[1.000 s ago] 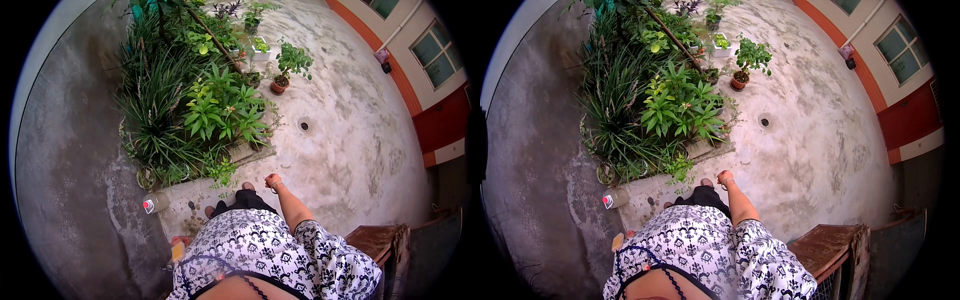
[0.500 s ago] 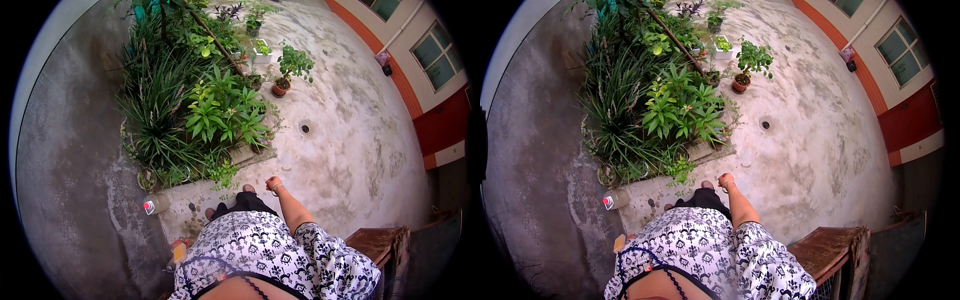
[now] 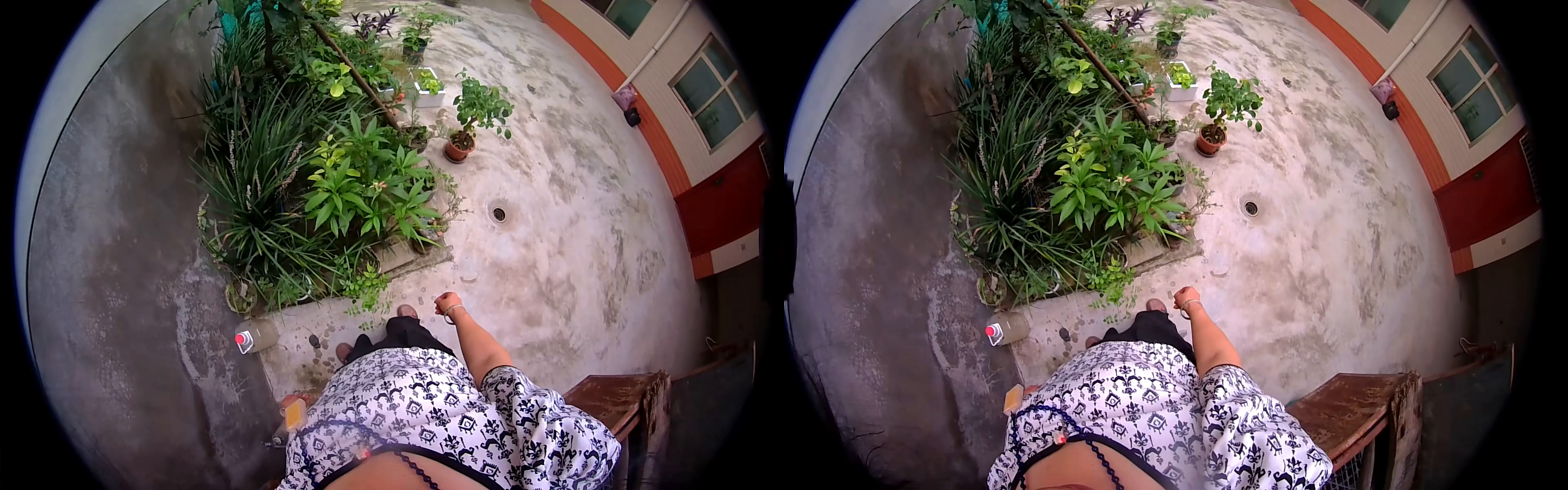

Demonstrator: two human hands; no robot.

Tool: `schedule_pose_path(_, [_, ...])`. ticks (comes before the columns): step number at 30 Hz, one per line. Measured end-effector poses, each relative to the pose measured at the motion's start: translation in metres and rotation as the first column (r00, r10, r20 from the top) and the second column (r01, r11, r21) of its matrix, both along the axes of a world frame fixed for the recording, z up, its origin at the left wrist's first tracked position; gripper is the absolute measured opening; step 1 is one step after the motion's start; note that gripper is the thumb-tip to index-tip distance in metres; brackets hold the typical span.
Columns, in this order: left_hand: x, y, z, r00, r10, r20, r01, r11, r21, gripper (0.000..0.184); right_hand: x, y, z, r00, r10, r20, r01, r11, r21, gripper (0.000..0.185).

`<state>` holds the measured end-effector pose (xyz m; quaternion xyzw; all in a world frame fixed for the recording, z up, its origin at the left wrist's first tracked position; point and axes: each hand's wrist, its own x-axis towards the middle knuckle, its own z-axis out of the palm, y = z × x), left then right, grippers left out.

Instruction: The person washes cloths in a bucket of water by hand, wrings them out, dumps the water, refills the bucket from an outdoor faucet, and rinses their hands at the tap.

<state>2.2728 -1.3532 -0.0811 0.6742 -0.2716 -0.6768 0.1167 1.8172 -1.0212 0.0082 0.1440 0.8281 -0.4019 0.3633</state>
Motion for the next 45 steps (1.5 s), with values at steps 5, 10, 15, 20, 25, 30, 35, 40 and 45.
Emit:
schedule_pose_path(5, [0.000, 0.000, 0.000, 1.000, 0.004, 0.006, -0.004, 1.000, -0.001, 0.014, -0.001, 0.001, -0.009, 1.000, -0.008, 0.003, 0.008, 1.000, -0.005, 0.011])
schedule_pose_path(10, [0.000, 0.000, 0.000, 1.000, 0.005, 0.009, -0.005, 1.000, -0.005, 0.014, -0.001, -0.001, -0.003, 1.000, -0.021, 0.011, 0.021, 1.000, -0.008, 0.010])
schedule_pose_path(15, [0.001, -0.001, -0.002, 1.000, 0.009, 0.012, -0.009, 1.000, -0.013, 0.014, -0.001, -0.002, -0.002, 1.000, -0.010, 0.005, 0.010, 1.000, 0.011, 0.010])
schedule_pose_path(20, [0.000, 0.000, -0.002, 1.000, 0.013, 0.017, -0.012, 1.000, -0.015, 0.014, -0.001, -0.001, -0.003, 1.000, -0.013, 0.016, 0.013, 1.000, 0.001, 0.011])
schedule_pose_path(25, [-0.007, -0.001, -0.001, 1.000, 0.004, 0.026, -0.004, 1.000, -0.013, 0.014, -0.001, -0.001, 0.001, 1.000, -0.015, 0.001, 0.015, 1.000, 0.003, 0.012])
schedule_pose_path(30, [-0.007, -0.004, -0.004, 0.999, 0.007, 0.035, -0.007, 1.000, -0.013, 0.014, -0.002, -0.001, -0.002, 1.000, 0.003, 0.003, -0.003, 1.000, 0.016, 0.012])
schedule_pose_path(35, [-0.010, -0.005, -0.003, 1.000, 0.010, 0.028, -0.010, 1.000, -0.013, 0.014, -0.003, 0.002, -0.013, 1.000, 0.017, -0.006, -0.017, 1.000, 0.012, 0.013])
schedule_pose_path(40, [-0.007, -0.005, -0.002, 0.999, 0.014, 0.039, -0.014, 1.000, -0.018, 0.014, -0.003, 0.000, -0.016, 0.999, 0.032, -0.014, -0.032, 0.999, 0.016, 0.014])
schedule_pose_path(45, [-0.010, -0.004, -0.001, 0.998, 0.023, 0.058, -0.022, 0.999, -0.030, 0.014, -0.004, -0.001, -0.010, 0.997, 0.069, -0.030, -0.068, 0.997, 0.029, 0.014])
